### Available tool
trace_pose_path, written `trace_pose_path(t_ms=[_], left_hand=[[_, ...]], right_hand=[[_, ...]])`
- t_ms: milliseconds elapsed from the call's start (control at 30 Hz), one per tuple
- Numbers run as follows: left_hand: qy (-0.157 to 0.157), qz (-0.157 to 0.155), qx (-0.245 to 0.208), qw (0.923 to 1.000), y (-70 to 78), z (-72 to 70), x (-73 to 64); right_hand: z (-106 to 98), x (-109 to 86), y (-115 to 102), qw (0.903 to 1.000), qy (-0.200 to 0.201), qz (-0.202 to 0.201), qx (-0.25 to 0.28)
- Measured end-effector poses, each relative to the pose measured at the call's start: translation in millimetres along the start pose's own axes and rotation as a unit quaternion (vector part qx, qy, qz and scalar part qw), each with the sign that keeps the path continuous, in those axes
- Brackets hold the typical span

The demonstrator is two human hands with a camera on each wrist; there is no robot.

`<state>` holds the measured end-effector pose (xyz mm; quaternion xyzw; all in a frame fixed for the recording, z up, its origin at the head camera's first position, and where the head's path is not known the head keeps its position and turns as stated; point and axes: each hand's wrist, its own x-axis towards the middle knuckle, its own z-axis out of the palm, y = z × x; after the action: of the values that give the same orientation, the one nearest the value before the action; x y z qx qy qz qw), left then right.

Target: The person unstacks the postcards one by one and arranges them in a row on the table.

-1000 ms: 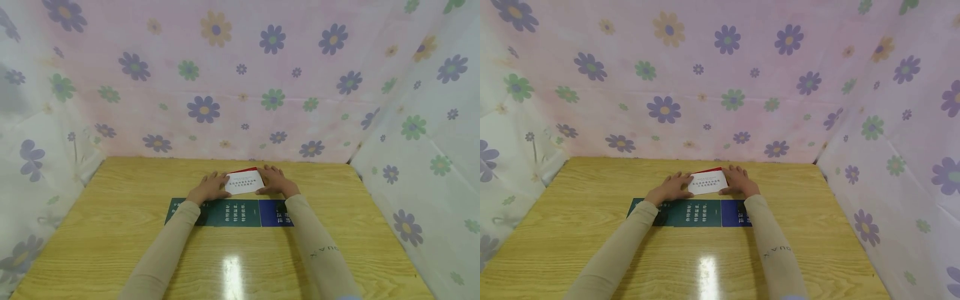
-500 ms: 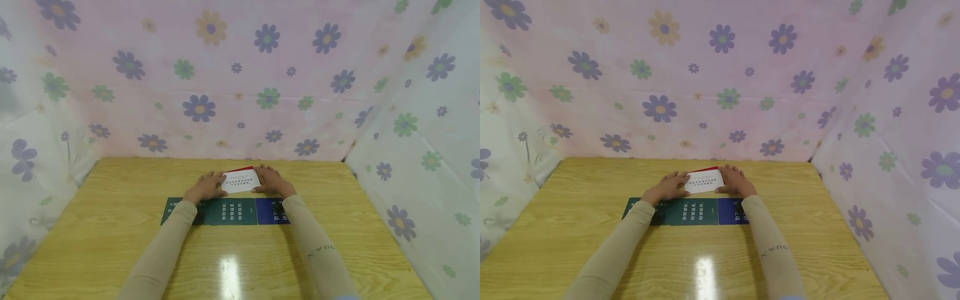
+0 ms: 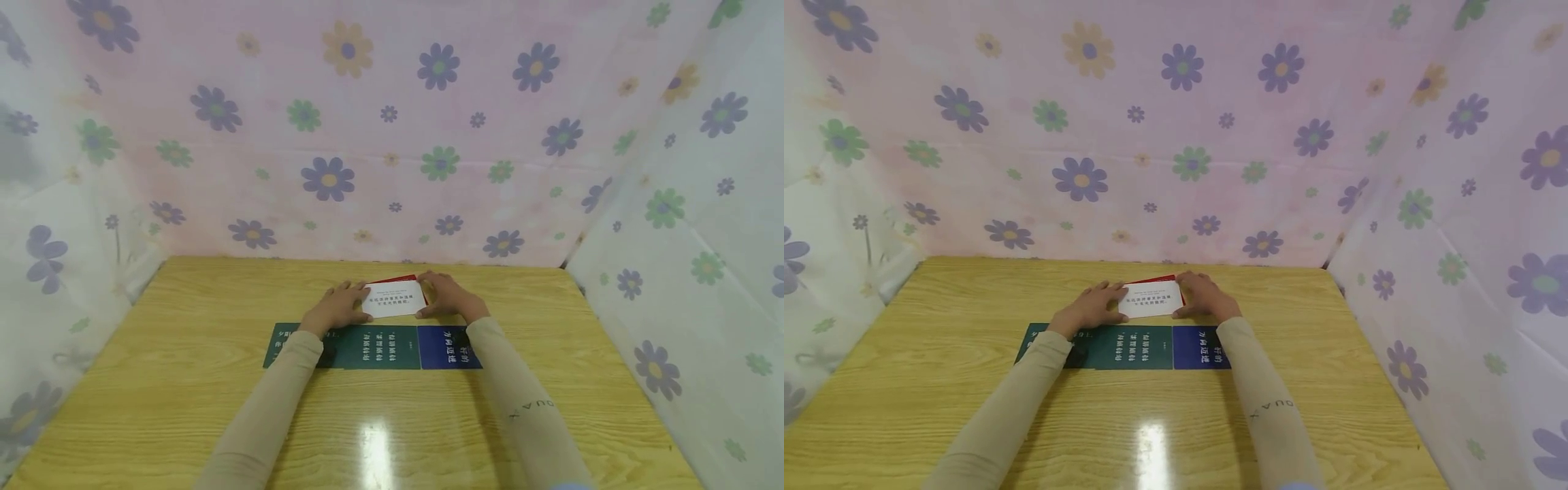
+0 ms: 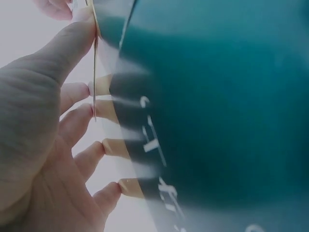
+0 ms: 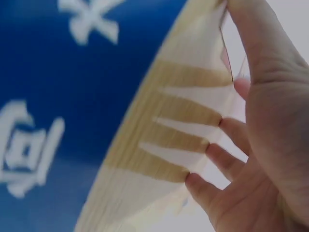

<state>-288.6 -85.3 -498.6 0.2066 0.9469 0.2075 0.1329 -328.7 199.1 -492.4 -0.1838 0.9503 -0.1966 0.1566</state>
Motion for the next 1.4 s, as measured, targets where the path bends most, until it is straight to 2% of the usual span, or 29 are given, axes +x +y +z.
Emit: trace_pose_path(t_ms=[167,400,633,1000,1233,1400], left_hand=[[0.003,-0.003,-0.018,0.9998,1.1,-1.2,0.4],[0.005,0.000,-0.029,0.9996,-1.1,1.7,-0.4],[0.004,0.000,-0.043,0.9991,-1.5,0.8,-2.7],[0.003,-0.006,-0.034,0.9994,-2.1,2.8,-1.3],[0.010,-0.015,-0.024,0.9996,0.5,0.7,-1.6],[0.019,-0.008,-0.020,0.9996,0.9,-0.4,0.6]], right_hand=[[-2.8,0.0,2.1,0.9999,0.002,0.006,0.009],[3.6,0.5,5.9,0.9996,0.014,0.005,0.025],[4.3,-1.0,2.2,0.9991,0.020,0.007,0.036],[5.6,0.7,3.5,0.9994,0.019,0.006,0.029],[2.6,-0.3,0.9,0.9994,0.016,-0.016,0.028],[-1.0,-2.0,0.1,0.9999,-0.003,-0.016,0.000]])
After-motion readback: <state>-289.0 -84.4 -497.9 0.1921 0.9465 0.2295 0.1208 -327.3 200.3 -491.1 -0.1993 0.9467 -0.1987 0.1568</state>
